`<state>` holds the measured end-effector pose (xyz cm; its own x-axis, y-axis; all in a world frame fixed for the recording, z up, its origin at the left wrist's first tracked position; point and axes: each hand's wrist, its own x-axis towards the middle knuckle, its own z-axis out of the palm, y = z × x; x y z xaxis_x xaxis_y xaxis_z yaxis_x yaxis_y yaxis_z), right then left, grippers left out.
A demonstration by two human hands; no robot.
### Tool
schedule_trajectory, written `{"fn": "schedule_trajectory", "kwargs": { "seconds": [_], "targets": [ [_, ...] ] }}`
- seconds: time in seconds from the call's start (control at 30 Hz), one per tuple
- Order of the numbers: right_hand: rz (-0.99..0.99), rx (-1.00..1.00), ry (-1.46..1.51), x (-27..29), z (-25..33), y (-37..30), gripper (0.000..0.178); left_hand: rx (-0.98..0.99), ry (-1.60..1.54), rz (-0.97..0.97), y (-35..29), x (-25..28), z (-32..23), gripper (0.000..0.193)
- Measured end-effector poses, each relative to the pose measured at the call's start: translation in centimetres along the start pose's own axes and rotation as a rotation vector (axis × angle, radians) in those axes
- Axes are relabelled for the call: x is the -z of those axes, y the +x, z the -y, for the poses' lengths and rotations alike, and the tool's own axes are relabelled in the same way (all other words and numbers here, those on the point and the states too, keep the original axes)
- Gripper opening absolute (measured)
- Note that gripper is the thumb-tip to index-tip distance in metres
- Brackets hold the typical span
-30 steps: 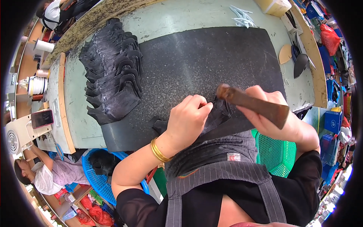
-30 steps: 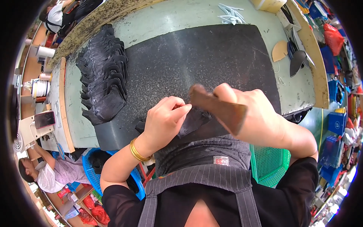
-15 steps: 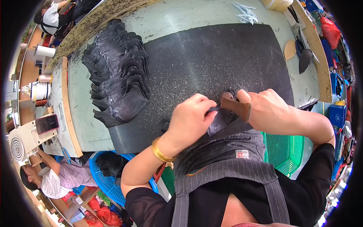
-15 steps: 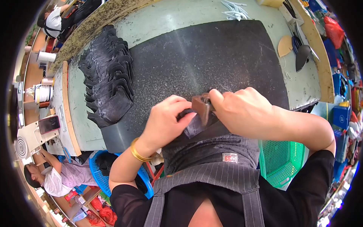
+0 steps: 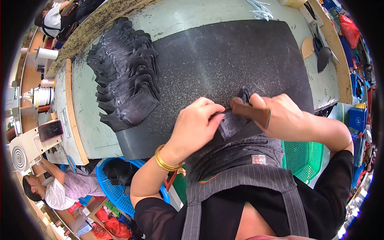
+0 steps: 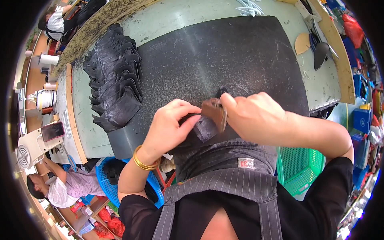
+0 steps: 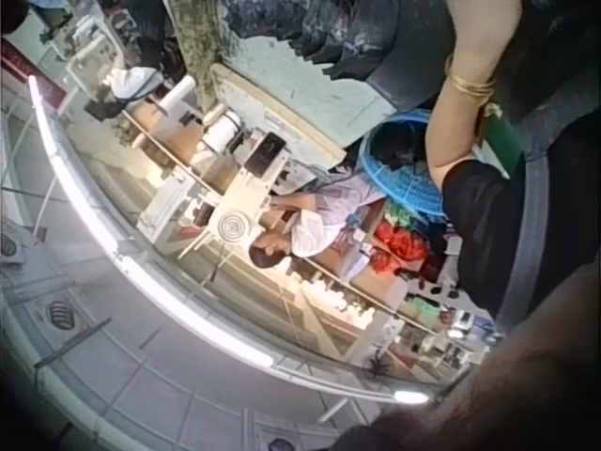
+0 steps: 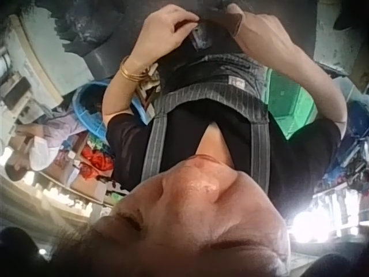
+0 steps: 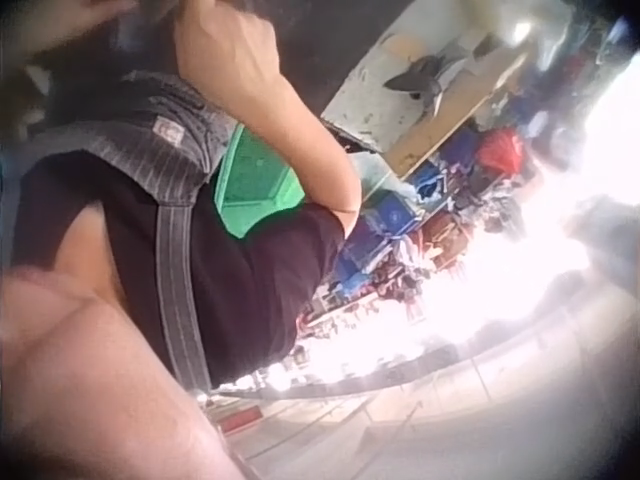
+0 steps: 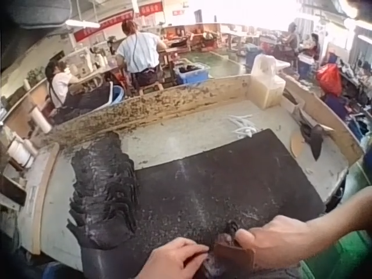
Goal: The worker is attaching reinforcement pieces to shoe upper components and securing them with a hammer.
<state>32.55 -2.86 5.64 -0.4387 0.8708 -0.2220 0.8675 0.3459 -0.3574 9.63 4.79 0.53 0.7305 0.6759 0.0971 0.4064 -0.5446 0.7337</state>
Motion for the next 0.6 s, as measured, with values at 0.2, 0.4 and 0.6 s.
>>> {"fn": "schedule_trajectory", "kwargs": {
  "seconds": [0.2,0.4,0.6],
  "targets": [
    [-0.105,0.003,0.094,-0.1,0.2,0.0,0.023,0.052,0.032,-0.011,-1.2,-0.6,-0.6,0.011],
    [-0.201,-0.025,0.129,0.0,-2.1,0.3,0.046,-0.002,-0.101,-0.235,2.2,-2.1,-0.3,0.011],
    [-0.180,-0.037,0.000,-0.2,-2.6,0.0,0.039,0.235,-0.235,0.019,2.7,-0.3,0.4,0.016]
  ]
}}
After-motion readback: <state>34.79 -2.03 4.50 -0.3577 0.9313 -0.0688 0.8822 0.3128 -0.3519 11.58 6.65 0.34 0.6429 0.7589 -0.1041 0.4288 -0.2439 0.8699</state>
